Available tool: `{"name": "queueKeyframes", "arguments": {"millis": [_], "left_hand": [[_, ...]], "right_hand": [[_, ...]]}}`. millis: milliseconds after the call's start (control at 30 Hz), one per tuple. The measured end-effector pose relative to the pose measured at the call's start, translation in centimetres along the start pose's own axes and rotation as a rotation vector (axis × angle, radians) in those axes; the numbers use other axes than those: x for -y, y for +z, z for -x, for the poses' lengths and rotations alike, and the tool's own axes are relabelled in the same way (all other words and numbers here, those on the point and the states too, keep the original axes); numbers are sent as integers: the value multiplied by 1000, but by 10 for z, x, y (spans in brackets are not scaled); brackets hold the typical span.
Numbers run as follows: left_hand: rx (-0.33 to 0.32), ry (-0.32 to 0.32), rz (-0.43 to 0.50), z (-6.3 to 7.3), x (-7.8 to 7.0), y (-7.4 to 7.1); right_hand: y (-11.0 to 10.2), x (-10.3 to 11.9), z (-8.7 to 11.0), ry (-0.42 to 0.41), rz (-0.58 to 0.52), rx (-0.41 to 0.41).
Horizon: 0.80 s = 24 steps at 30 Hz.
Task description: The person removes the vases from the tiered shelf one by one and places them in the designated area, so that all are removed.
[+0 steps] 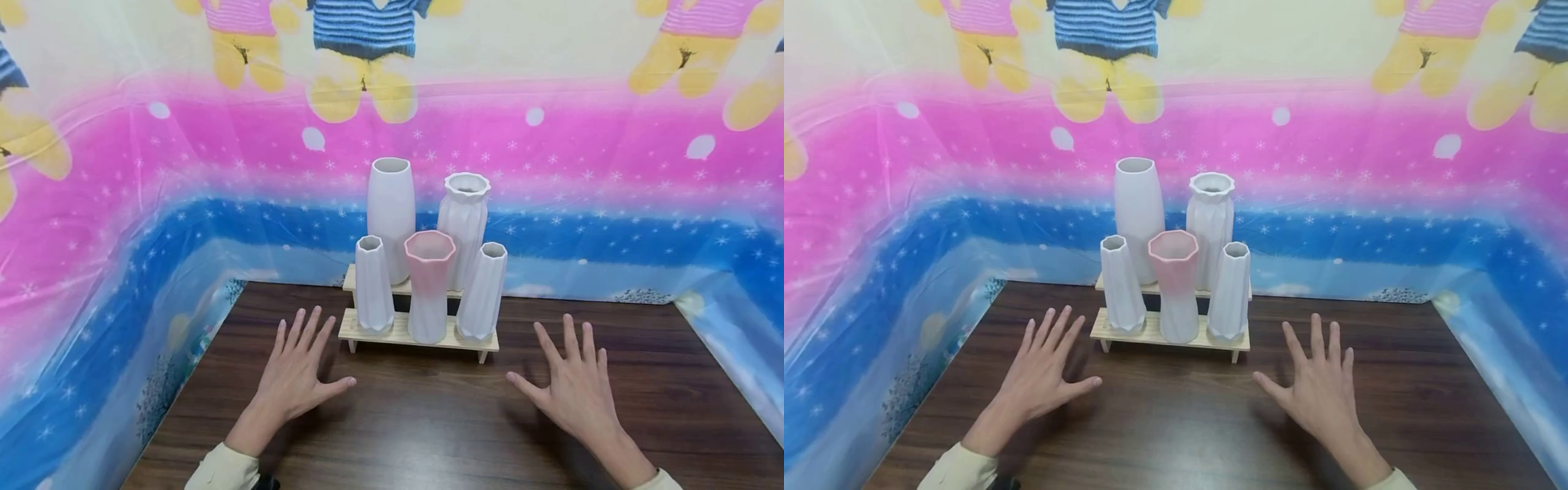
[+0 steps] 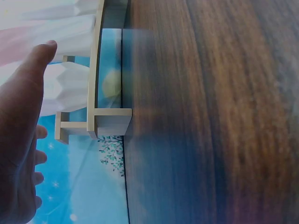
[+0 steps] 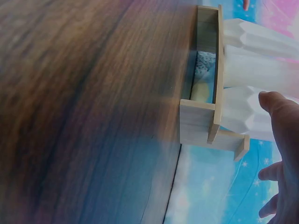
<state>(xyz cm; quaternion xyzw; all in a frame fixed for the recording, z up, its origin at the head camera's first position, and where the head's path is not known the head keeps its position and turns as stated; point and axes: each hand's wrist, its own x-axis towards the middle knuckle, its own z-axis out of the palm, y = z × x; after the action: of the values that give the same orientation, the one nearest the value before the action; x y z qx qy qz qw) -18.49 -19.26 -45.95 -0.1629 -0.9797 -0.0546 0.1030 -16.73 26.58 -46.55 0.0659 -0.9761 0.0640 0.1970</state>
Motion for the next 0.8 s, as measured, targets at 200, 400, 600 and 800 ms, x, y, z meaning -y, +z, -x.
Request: {"name": "queueKeyframes", "arguments": {"millis": [200,400,600,800], "left_hand": [[11,-11,11,0,1,-1],[5,-1,13,-2,3,-1],[6,23,59,-11,7,-1],[15,0,244,-24,13,-5]], "right_hand": [[-2,3,-3,-4,-27,17],[-8,6,-7,-9,-86,16],[-16,6,-14,-37,-122,3],[-30,12,-32,-54,-198,1]]}}
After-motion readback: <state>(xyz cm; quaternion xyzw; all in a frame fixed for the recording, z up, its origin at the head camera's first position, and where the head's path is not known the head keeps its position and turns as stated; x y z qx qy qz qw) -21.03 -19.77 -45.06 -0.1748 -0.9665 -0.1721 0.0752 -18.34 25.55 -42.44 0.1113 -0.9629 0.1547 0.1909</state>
